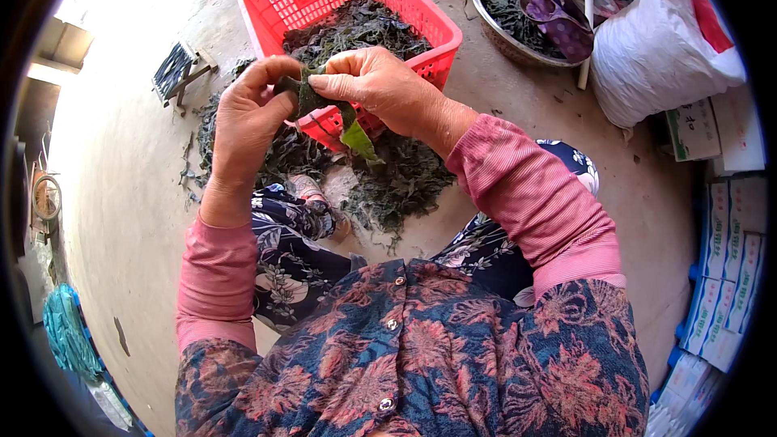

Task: The person picks up strips of seaweed from a red crate, knots or folds them by hand, and places them back into the crate.

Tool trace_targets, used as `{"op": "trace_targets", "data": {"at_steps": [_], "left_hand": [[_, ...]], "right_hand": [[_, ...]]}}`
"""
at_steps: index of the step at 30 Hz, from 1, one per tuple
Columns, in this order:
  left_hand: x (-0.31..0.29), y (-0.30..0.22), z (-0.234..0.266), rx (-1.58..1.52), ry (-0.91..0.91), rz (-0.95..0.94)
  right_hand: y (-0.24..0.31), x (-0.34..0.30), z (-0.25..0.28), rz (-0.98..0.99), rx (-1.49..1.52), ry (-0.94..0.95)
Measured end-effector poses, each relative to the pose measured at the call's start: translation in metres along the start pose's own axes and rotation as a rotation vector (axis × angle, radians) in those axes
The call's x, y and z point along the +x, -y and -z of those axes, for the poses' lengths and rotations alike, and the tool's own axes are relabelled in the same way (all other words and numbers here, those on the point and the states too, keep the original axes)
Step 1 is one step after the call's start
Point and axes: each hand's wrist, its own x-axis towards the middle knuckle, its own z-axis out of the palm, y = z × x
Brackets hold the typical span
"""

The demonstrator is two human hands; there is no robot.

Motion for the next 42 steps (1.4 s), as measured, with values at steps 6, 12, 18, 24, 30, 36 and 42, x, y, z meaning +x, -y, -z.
{"op": "trace_targets", "data": {"at_steps": [6,12,18,24,30,36,42], "left_hand": [[-0.006,0.002,0.003,0.051,-0.141,0.171],[-0.015,-0.001,0.01,-0.235,0.099,0.344],[-0.017,0.009,0.019,-0.226,0.078,0.415],[-0.021,0.029,0.052,-0.173,-0.159,0.511],[-0.022,0.083,0.093,0.18,-0.411,0.562],[-0.018,0.119,0.105,0.668,-0.427,0.567],[-0.023,0.137,0.087,1.305,-0.185,0.535]], "right_hand": [[-0.008,0.001,-0.002,0.11,-0.186,0.031],[-0.007,0.002,-0.005,0.053,-0.319,0.035],[-0.024,0.011,-0.012,-0.047,-0.364,0.044],[-0.031,0.024,-0.016,-0.108,-0.289,0.091],[-0.07,0.05,-0.011,0.189,-0.884,-0.05],[-0.092,0.07,-0.033,0.249,-1.381,-0.045],[-0.084,0.057,-0.026,0.031,-1.469,0.21]]}}
